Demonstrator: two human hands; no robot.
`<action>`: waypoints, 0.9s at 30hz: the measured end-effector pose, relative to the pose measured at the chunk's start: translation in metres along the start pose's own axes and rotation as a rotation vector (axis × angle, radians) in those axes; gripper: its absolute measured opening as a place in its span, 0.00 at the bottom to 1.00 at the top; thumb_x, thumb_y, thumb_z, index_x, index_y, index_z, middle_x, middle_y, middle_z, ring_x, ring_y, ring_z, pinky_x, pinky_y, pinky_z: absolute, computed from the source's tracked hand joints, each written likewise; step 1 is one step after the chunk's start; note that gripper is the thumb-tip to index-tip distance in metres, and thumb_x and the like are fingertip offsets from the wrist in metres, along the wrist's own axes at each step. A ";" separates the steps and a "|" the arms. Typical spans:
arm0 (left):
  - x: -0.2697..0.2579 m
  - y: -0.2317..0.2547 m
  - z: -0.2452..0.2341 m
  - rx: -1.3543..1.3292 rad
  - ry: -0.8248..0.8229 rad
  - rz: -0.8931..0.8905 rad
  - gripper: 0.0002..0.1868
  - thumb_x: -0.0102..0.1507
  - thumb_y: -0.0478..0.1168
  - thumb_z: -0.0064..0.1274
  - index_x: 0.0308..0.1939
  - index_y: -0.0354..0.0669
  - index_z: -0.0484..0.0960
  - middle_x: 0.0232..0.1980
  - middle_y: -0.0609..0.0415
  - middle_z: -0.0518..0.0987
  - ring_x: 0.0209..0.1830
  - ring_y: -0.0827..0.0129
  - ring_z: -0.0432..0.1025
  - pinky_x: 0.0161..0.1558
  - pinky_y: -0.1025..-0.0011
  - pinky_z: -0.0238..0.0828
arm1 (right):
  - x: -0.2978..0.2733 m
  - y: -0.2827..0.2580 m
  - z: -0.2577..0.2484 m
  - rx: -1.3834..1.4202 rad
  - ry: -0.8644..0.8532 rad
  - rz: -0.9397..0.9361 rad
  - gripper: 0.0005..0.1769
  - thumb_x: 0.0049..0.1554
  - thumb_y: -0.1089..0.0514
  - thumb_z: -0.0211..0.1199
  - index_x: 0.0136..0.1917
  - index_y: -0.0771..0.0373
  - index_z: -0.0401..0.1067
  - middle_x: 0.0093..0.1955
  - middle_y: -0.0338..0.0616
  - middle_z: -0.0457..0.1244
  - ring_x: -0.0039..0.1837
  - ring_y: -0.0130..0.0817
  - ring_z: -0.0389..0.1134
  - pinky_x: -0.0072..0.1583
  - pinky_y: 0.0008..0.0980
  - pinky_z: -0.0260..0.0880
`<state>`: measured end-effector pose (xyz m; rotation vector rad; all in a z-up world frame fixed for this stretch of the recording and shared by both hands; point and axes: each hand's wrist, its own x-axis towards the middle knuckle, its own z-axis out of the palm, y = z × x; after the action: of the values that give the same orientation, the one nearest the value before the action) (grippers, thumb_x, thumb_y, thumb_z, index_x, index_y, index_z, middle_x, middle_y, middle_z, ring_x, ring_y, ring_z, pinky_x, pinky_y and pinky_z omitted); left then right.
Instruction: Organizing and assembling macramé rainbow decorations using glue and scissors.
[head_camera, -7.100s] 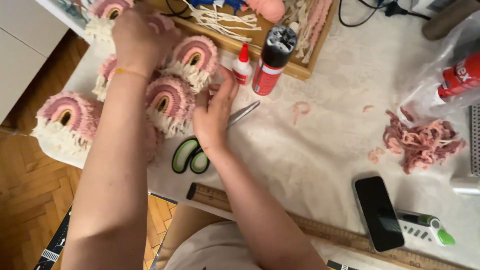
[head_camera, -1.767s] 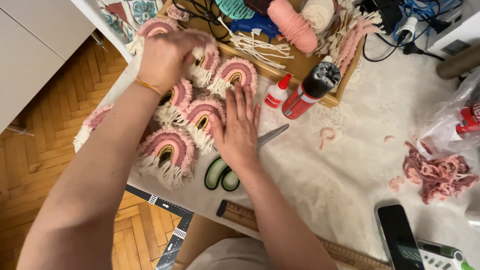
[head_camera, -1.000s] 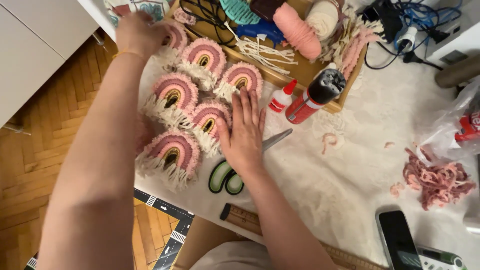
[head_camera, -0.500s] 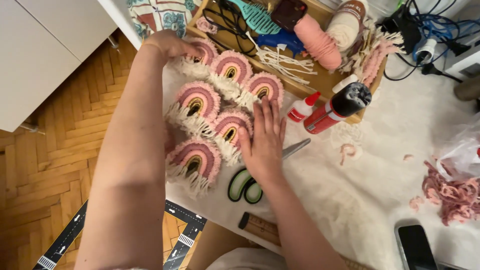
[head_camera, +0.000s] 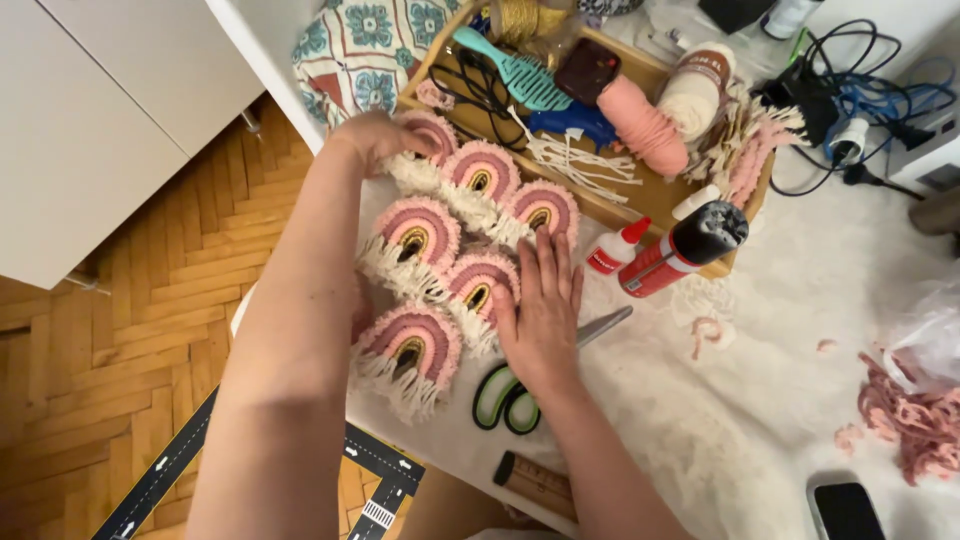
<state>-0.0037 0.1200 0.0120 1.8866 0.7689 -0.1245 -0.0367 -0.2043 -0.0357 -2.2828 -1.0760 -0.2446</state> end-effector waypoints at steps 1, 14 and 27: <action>0.004 -0.002 0.000 -0.048 0.021 -0.090 0.36 0.52 0.48 0.69 0.64 0.50 0.78 0.67 0.55 0.75 0.68 0.63 0.68 0.68 0.62 0.67 | 0.001 0.001 0.001 -0.013 -0.002 0.001 0.33 0.66 0.44 0.50 0.76 0.67 0.61 0.84 0.54 0.46 0.86 0.53 0.39 0.80 0.59 0.35; -0.144 0.010 0.050 0.035 0.696 0.818 0.28 0.58 0.35 0.70 0.57 0.37 0.70 0.55 0.44 0.81 0.56 0.55 0.78 0.51 0.63 0.81 | -0.001 -0.007 -0.020 0.435 0.151 -0.024 0.36 0.70 0.40 0.51 0.82 0.63 0.52 0.86 0.55 0.46 0.88 0.51 0.45 0.84 0.53 0.45; -0.231 -0.015 0.204 -0.045 0.984 0.978 0.23 0.60 0.32 0.59 0.55 0.42 0.67 0.58 0.49 0.80 0.59 0.57 0.74 0.65 0.58 0.61 | -0.016 -0.019 -0.034 1.553 -0.218 -0.069 0.50 0.53 0.50 0.79 0.77 0.69 0.54 0.69 0.45 0.55 0.71 0.34 0.58 0.76 0.38 0.61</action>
<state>-0.1424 -0.1558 0.0047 2.0294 0.3455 1.4885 -0.0588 -0.2250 -0.0058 -0.8581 -0.8831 0.6363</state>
